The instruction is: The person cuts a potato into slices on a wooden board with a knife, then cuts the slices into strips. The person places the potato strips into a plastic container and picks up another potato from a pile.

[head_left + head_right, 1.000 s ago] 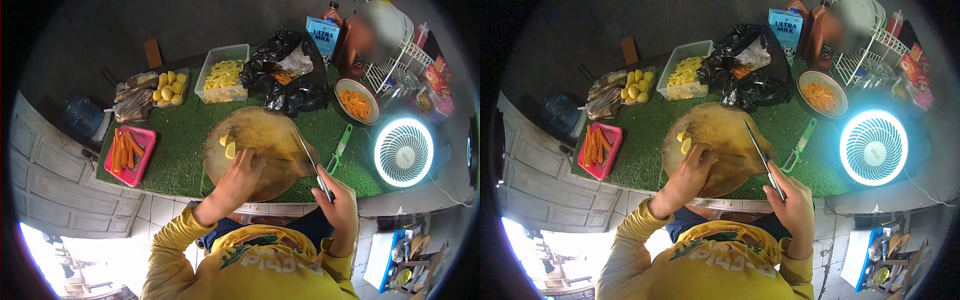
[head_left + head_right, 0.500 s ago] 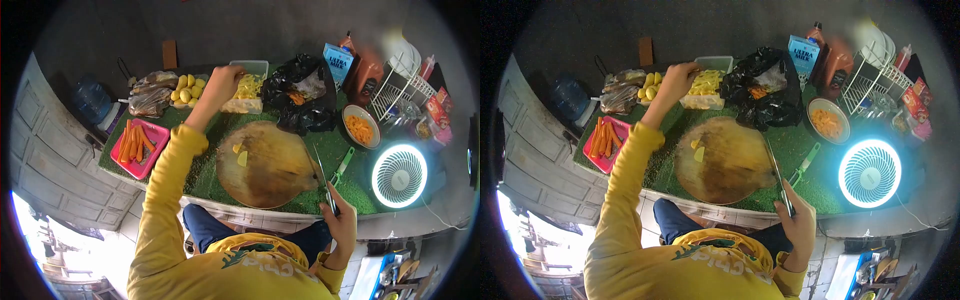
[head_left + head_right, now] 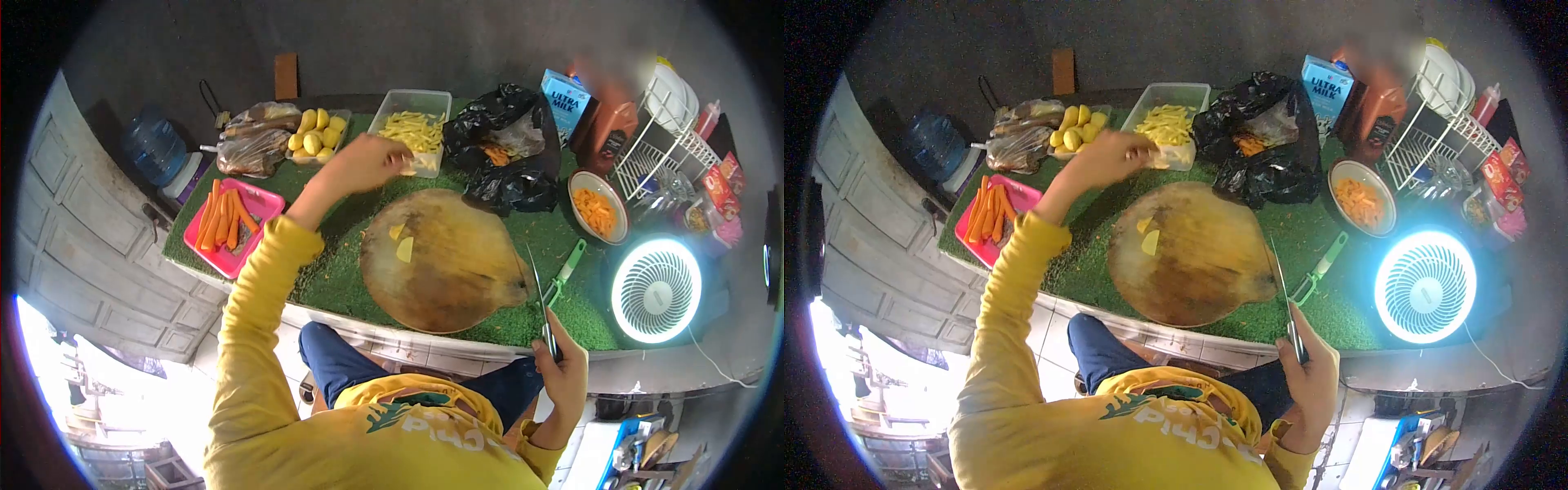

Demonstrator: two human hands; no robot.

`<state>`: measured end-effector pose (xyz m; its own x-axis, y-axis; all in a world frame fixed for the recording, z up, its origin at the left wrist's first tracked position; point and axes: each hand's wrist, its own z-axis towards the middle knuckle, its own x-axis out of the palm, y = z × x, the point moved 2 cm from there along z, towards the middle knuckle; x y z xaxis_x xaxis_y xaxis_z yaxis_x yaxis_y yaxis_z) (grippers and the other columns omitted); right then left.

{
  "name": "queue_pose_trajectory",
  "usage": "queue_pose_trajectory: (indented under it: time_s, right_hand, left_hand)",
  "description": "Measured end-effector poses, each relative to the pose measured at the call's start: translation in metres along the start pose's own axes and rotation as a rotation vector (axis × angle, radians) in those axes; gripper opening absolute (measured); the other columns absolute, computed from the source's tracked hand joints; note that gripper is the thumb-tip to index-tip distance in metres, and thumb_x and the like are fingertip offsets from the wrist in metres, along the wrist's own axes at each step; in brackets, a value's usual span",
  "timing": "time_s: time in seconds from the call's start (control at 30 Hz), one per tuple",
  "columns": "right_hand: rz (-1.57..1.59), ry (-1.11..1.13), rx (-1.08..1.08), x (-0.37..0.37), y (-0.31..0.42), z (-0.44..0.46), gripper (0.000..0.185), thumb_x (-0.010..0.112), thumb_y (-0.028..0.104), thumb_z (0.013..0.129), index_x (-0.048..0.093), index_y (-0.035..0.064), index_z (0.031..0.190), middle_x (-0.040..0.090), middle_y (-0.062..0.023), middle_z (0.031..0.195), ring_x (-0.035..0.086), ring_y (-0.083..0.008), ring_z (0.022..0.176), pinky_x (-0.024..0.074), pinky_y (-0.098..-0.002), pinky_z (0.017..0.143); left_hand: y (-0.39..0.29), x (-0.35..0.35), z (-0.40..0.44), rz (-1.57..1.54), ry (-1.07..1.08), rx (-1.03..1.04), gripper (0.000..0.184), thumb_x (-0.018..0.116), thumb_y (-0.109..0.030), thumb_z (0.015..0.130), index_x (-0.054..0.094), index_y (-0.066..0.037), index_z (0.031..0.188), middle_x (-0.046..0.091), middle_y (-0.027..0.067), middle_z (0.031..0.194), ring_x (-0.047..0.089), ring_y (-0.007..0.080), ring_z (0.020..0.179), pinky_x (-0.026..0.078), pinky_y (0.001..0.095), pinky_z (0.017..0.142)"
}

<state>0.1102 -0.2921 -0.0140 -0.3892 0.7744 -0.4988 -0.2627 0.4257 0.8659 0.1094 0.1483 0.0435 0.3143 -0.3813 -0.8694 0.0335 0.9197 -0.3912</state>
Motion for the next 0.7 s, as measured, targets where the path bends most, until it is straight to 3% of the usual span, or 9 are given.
queue_pose_trajectory:
  time_s: [0.07, 0.17, 0.27, 0.3, 0.37, 0.53, 0.57, 0.7]
  right_hand:
    - [0.023, 0.028, -0.050, 0.005, -0.004, 0.003, 0.052, 0.070, 0.007, 0.088, 0.059, 0.0024, 0.139, 0.050, -0.0049, 0.071, 0.044, -0.0075, 0.063, 0.0409, -0.0251, 0.057]
    - [0.041, 0.099, 0.000, 0.015, 0.010, 0.008, 0.048, 0.068, 0.010, 0.092, 0.059, -0.0020, 0.137, 0.057, -0.0085, 0.070, 0.052, -0.0082, 0.060, 0.0443, -0.0267, 0.057]
    - [-0.011, 0.202, -0.066, 0.028, 0.027, 0.009, 0.046, 0.068, 0.014, 0.094, 0.059, -0.0055, 0.135, 0.065, -0.0116, 0.071, 0.060, -0.0122, 0.058, 0.0479, -0.0297, 0.057]
    - [0.016, 0.199, -0.191, 0.035, 0.027, 0.010, 0.045, 0.068, 0.014, 0.094, 0.059, -0.0059, 0.134, 0.067, -0.0140, 0.072, 0.063, -0.0168, 0.058, 0.0495, -0.0313, 0.059]
    - [0.002, 0.228, -0.224, 0.041, 0.030, 0.009, 0.045, 0.067, 0.014, 0.095, 0.058, -0.0056, 0.134, 0.066, -0.0150, 0.073, 0.063, -0.0185, 0.058, 0.0497, -0.0318, 0.059]
    - [-0.062, 0.218, -0.260, 0.059, 0.046, 0.004, 0.045, 0.065, 0.010, 0.095, 0.056, -0.0040, 0.137, 0.065, -0.0182, 0.076, 0.061, -0.0319, 0.058, 0.0496, -0.0350, 0.058]
    - [-0.108, 0.218, -0.285, 0.063, 0.048, 0.003, 0.048, 0.063, 0.008, 0.094, 0.052, -0.0035, 0.140, 0.064, -0.0197, 0.075, 0.062, -0.0378, 0.061, 0.0496, -0.0391, 0.057]
    - [-0.261, 0.144, -0.412, 0.083, 0.054, 0.004, 0.055, 0.062, 0.006, 0.094, 0.044, -0.0043, 0.145, 0.062, -0.0200, 0.069, 0.064, -0.0386, 0.060, 0.0489, -0.0471, 0.054]
  left_hand:
    - [-0.019, 0.007, -0.040, -0.199, 0.212, -0.007, 0.035, 0.070, -0.025, 0.088, 0.071, 0.000, 0.113, 0.073, 0.0169, 0.105, 0.069, 0.0327, 0.099, 0.055, 0.0395, 0.087]
    - [-0.035, 0.023, -0.082, -0.042, 0.252, 0.064, 0.039, 0.073, -0.027, 0.087, 0.070, -0.005, 0.119, 0.065, 0.0145, 0.125, 0.058, 0.0334, 0.121, 0.048, 0.0407, 0.101]
    - [-0.039, 0.038, -0.105, -0.032, 0.150, 0.042, 0.044, 0.075, -0.030, 0.086, 0.069, -0.008, 0.124, 0.053, 0.0124, 0.141, 0.042, 0.0345, 0.137, 0.039, 0.0452, 0.110]
    - [-0.036, 0.043, -0.106, -0.013, 0.116, 0.078, 0.044, 0.076, -0.030, 0.086, 0.069, -0.009, 0.124, 0.053, 0.0122, 0.142, 0.042, 0.0339, 0.137, 0.039, 0.0457, 0.110]
    - [-0.033, 0.053, -0.109, 0.023, 0.053, 0.151, 0.045, 0.077, -0.030, 0.086, 0.069, -0.011, 0.126, 0.053, 0.0119, 0.144, 0.043, 0.0327, 0.138, 0.038, 0.0467, 0.111]
    - [-0.037, 0.065, -0.104, -0.046, 0.000, 0.082, 0.041, 0.078, -0.033, 0.084, 0.073, -0.011, 0.119, 0.053, 0.0103, 0.143, 0.039, 0.0340, 0.140, 0.035, 0.0504, 0.111]
    - [-0.040, 0.071, -0.103, -0.058, -0.017, 0.075, 0.041, 0.077, -0.035, 0.084, 0.073, -0.012, 0.118, 0.053, 0.0104, 0.142, 0.038, 0.0345, 0.140, 0.034, 0.0513, 0.111]
    - [-0.072, 0.088, -0.099, -0.027, -0.092, 0.047, 0.041, 0.082, -0.032, 0.080, 0.074, -0.010, 0.114, 0.055, 0.0084, 0.142, 0.040, 0.0331, 0.140, 0.038, 0.0525, 0.109]
